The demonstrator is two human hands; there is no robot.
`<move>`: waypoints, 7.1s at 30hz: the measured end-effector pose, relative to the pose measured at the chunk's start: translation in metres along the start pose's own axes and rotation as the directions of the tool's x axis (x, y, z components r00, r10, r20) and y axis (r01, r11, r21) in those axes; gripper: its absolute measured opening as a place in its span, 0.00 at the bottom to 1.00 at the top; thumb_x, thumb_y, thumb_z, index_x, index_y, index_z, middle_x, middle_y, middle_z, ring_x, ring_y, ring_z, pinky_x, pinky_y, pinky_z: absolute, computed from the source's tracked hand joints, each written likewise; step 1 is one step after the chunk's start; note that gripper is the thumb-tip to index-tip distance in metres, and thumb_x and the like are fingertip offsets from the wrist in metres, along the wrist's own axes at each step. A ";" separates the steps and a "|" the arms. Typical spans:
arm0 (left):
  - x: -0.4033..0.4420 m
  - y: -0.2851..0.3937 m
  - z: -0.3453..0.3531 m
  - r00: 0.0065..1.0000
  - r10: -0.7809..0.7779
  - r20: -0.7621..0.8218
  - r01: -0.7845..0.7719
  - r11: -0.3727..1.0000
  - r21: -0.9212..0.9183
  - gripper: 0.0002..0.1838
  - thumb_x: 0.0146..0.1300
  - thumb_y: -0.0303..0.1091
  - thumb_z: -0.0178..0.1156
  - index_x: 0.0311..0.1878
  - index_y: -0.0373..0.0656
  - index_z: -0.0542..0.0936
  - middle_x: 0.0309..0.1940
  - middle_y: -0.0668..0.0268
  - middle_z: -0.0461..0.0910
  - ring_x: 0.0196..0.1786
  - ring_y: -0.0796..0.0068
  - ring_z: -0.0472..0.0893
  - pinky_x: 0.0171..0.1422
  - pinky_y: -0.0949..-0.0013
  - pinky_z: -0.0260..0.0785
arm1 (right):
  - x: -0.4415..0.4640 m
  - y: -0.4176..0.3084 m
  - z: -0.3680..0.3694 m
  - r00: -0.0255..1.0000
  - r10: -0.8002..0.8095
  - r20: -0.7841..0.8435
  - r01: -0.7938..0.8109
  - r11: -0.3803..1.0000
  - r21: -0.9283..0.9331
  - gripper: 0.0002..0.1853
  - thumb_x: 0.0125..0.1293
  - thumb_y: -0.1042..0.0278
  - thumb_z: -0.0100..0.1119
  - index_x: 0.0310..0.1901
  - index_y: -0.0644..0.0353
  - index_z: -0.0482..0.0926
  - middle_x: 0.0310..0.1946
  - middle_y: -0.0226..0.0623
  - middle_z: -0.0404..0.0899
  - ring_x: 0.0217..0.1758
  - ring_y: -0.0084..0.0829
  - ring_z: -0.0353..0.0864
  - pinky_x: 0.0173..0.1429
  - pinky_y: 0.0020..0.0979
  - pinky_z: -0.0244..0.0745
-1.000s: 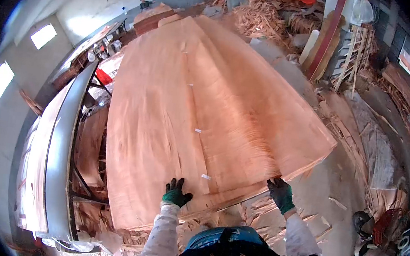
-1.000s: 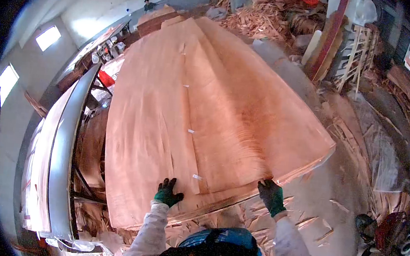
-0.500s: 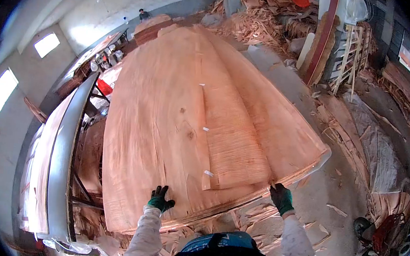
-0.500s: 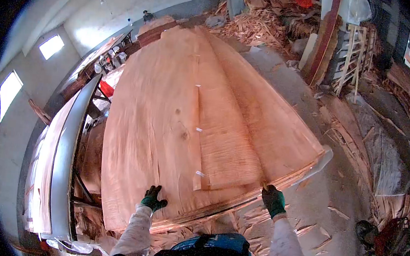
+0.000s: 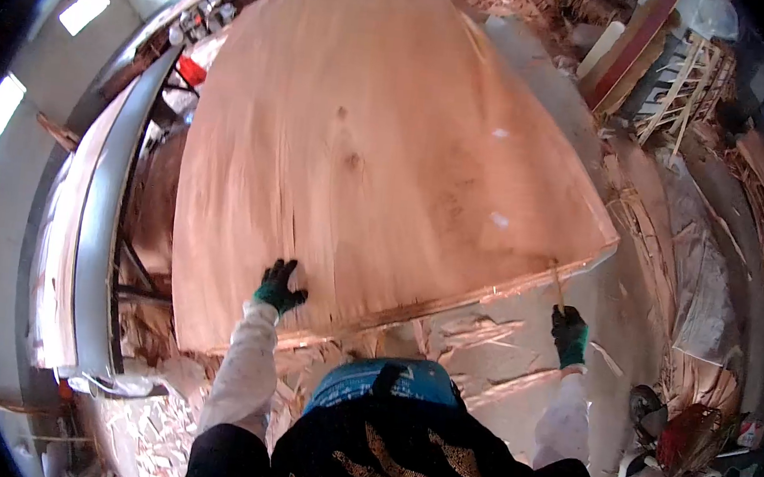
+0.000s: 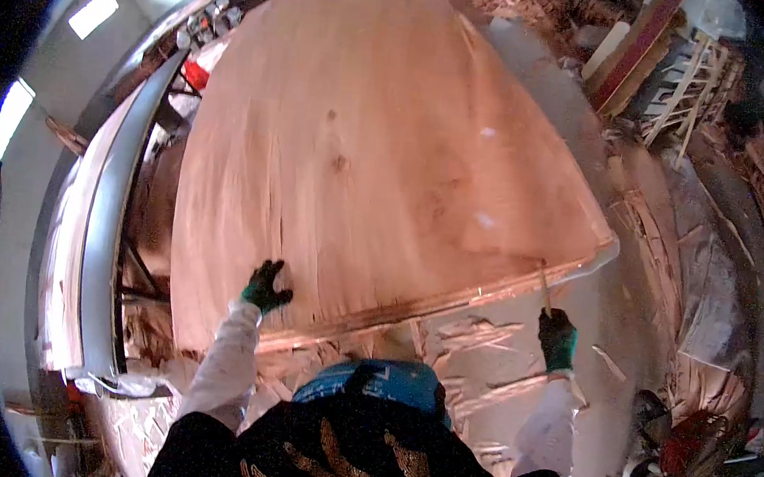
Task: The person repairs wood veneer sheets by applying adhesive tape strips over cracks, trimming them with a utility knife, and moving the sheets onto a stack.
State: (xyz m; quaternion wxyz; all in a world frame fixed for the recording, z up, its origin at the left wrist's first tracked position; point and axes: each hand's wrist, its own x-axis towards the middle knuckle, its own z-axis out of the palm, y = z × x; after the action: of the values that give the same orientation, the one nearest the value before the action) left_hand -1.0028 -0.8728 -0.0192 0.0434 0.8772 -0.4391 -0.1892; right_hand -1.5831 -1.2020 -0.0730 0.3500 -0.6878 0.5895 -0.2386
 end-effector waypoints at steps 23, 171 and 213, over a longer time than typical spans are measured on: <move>-0.035 0.030 0.023 0.668 -0.388 -0.635 0.186 0.913 -0.362 0.12 0.53 0.40 0.65 0.34 0.42 0.84 0.37 0.55 0.83 0.42 0.54 0.81 0.48 0.58 0.73 | -0.103 -0.282 0.210 0.660 -0.164 0.733 -0.603 0.465 0.648 0.17 0.66 0.64 0.56 0.54 0.60 0.78 0.26 0.30 0.77 0.25 0.24 0.76 0.29 0.25 0.73; 0.353 -1.051 -0.475 -0.331 -0.669 0.665 0.434 -0.734 -0.523 0.25 0.61 0.48 0.60 0.56 0.42 0.78 0.48 0.53 0.82 0.50 0.59 0.82 0.55 0.62 0.73 | -0.352 -1.706 1.893 -0.897 0.087 0.433 0.389 -0.309 0.868 0.20 0.46 0.59 0.70 0.43 0.52 0.83 0.45 0.41 0.81 0.51 0.43 0.79 0.53 0.40 0.74; 0.194 -1.557 -0.447 -0.474 -0.820 0.320 -0.817 0.274 -0.508 0.26 0.71 0.46 0.50 0.61 0.33 0.70 0.59 0.56 0.74 0.62 0.58 0.71 0.73 0.57 0.58 | -0.176 -1.707 1.980 -0.006 -0.474 0.880 -0.182 0.866 0.465 0.12 0.58 0.77 0.58 0.42 0.54 0.85 0.32 0.26 0.84 0.27 0.19 0.75 0.26 0.25 0.68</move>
State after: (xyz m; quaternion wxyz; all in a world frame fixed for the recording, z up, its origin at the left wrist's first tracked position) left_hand 0.4413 -0.1149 -0.0398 0.7403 0.2702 0.4083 0.4606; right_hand 0.9495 -0.5309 -0.0259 0.7807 -0.6072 0.0151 0.1469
